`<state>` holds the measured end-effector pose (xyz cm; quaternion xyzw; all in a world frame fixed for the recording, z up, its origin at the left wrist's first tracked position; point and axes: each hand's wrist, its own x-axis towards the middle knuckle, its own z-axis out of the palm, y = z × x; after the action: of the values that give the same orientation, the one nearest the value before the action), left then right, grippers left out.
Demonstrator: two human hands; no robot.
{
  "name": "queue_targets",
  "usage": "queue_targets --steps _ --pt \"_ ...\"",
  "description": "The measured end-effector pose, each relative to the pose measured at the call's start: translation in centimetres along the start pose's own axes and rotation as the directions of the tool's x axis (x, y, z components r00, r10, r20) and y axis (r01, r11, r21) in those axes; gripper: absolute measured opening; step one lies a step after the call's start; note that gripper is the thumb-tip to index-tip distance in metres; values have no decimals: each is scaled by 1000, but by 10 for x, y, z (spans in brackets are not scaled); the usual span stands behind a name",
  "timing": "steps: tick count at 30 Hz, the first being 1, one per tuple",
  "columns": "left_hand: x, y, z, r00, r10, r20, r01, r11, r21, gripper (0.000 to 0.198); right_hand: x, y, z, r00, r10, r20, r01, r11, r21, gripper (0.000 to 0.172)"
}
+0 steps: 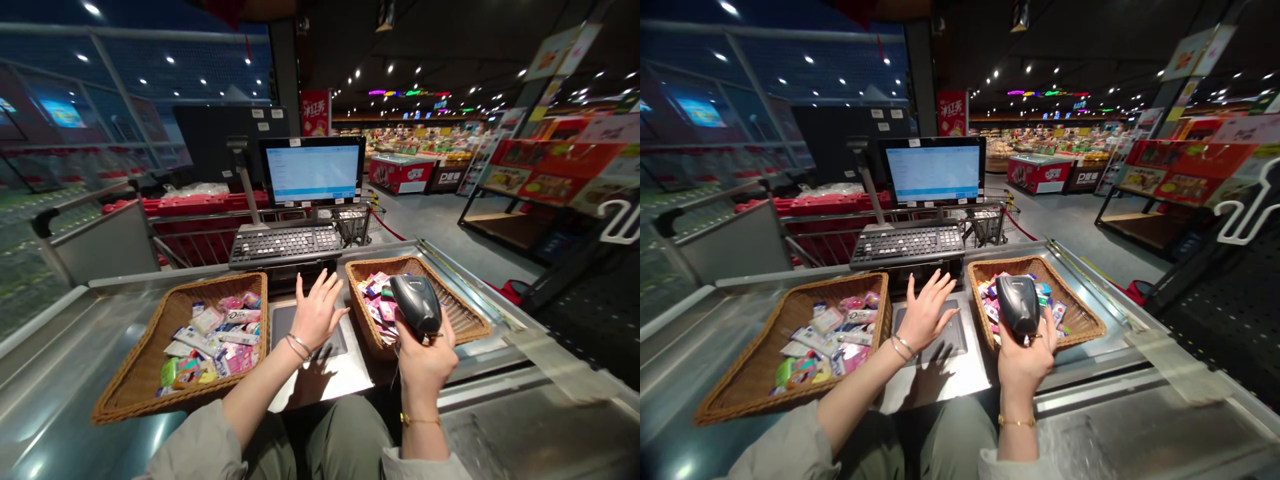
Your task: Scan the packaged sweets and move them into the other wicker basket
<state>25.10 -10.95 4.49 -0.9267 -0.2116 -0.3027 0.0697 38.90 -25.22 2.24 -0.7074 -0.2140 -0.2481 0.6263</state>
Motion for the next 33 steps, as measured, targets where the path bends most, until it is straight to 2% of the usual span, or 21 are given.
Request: queue_targets --steps 4,9,15,20,24,33 --pt "-27 -25 -17 999 -50 6 49 998 36 51 -14 -15 14 989 -86 120 81 995 51 53" --pt "-65 -58 -37 991 -131 7 130 988 84 49 -35 -32 31 941 -160 300 120 982 147 34" --pt "-102 -100 -59 981 -193 19 187 968 169 49 -57 -47 50 880 -240 410 167 964 205 32" --pt "-127 -129 -76 975 -211 77 189 956 225 50 -75 -59 62 824 -295 483 206 951 229 29" --pt "-143 -146 -83 968 -221 119 187 951 246 50 -90 -66 70 768 -357 531 248 931 267 18" --pt "-173 -185 -86 945 -225 237 164 953 254 49 -118 -56 80 681 -419 600 291 907 303 13"
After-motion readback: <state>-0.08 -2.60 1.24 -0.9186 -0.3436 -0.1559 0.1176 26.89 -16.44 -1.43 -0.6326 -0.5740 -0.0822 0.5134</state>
